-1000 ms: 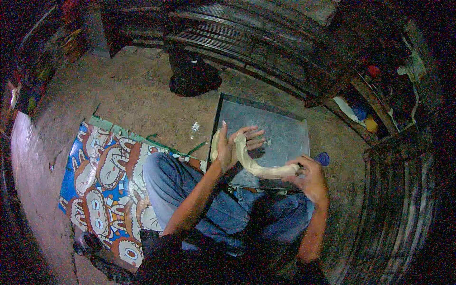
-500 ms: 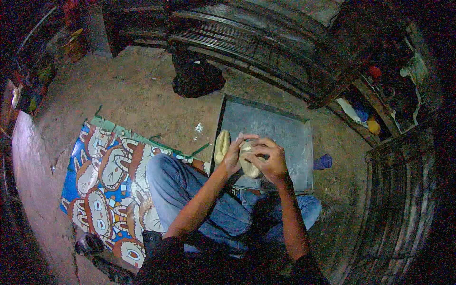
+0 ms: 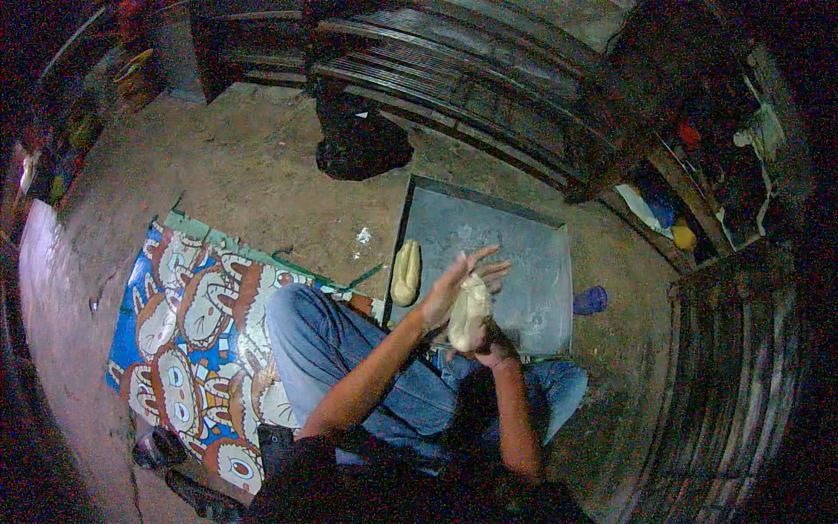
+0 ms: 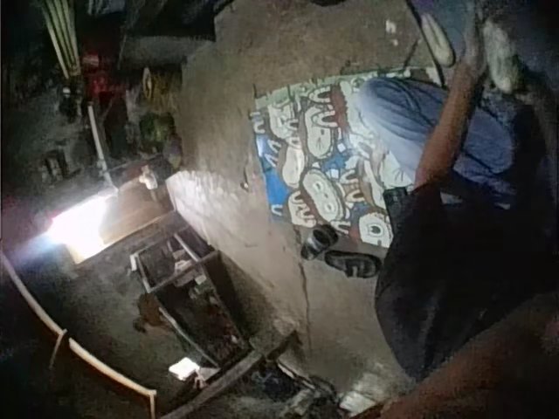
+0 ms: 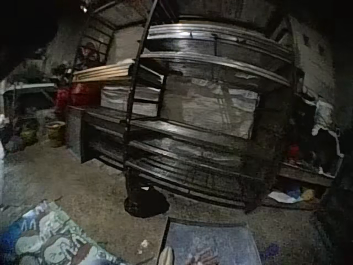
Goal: The person kneads and shapes dough on a metal tray by hand.
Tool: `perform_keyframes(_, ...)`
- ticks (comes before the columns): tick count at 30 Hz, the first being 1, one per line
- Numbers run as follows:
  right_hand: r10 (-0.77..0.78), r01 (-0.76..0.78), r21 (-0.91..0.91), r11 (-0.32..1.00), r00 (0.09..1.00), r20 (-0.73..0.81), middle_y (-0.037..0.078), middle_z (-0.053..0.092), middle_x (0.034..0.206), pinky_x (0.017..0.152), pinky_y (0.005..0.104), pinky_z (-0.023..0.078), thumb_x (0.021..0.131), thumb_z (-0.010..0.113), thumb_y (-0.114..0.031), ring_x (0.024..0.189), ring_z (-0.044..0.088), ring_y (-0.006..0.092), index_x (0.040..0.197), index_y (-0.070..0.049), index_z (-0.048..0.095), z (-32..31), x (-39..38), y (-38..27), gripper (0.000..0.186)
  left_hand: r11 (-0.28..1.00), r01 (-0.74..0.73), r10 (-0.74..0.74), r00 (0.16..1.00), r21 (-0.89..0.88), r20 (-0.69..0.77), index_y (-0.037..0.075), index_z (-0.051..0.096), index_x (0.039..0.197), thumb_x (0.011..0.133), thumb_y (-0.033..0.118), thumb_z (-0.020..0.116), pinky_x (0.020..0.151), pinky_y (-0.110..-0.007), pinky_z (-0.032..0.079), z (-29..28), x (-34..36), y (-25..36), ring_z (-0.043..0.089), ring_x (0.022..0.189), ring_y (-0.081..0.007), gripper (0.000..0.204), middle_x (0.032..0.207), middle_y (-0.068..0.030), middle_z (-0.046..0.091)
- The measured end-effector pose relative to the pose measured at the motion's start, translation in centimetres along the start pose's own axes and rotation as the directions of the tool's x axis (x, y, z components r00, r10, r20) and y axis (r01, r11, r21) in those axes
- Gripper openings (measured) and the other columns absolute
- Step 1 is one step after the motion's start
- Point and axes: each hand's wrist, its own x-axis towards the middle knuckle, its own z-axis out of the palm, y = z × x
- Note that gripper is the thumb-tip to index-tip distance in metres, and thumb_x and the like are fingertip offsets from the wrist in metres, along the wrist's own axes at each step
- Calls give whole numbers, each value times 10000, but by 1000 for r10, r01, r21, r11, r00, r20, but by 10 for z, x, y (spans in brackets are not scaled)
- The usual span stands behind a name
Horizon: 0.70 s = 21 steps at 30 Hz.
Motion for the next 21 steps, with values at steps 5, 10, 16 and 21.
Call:
perform_keyframes(5,-59,74,-427,901,997,49,89,575,779,449,343,463,660,724,-187,662,581,228,1053,-38,504,172,11,31,474,860,-148,283,935,488,-215,153,125,1470,893,658,277,1102,-451,206,-44,-12,-1,236,1358,-332,782,1487,-187,198)
perform_keyframes(10,-91,112,-88,990,974,208,102,577,737,393,335,457,655,725,-211,542,573,237,981,-14,522,171,-10,20,431,980,48,-48,999,-195,4,17,298,1391,824,735,334,1056,-457,321,-65,-11,-4,414,1260,-306,915,1339,-191,446)
perform_keyframes(16,-40,-151,-622,768,959,-282,89,605,737,378,303,471,639,715,-94,497,585,186,958,-20,549,204,6,-13,367,997,69,-66,988,19,-139,19,515,1184,794,222,709,833,-353,519,-43,-8,-34,641,918,-273,481,1042,-200,629)
perform_keyframes(21,-526,88,-990,113,850,15,91,660,857,677,338,522,562,778,-104,742,649,246,1012,-14,588,153,27,7,497,899,104,64,930,425,-361,12,593,996,805,129,677,705,-371,548,-46,-10,-34,658,764,-225,239,888,-125,663)
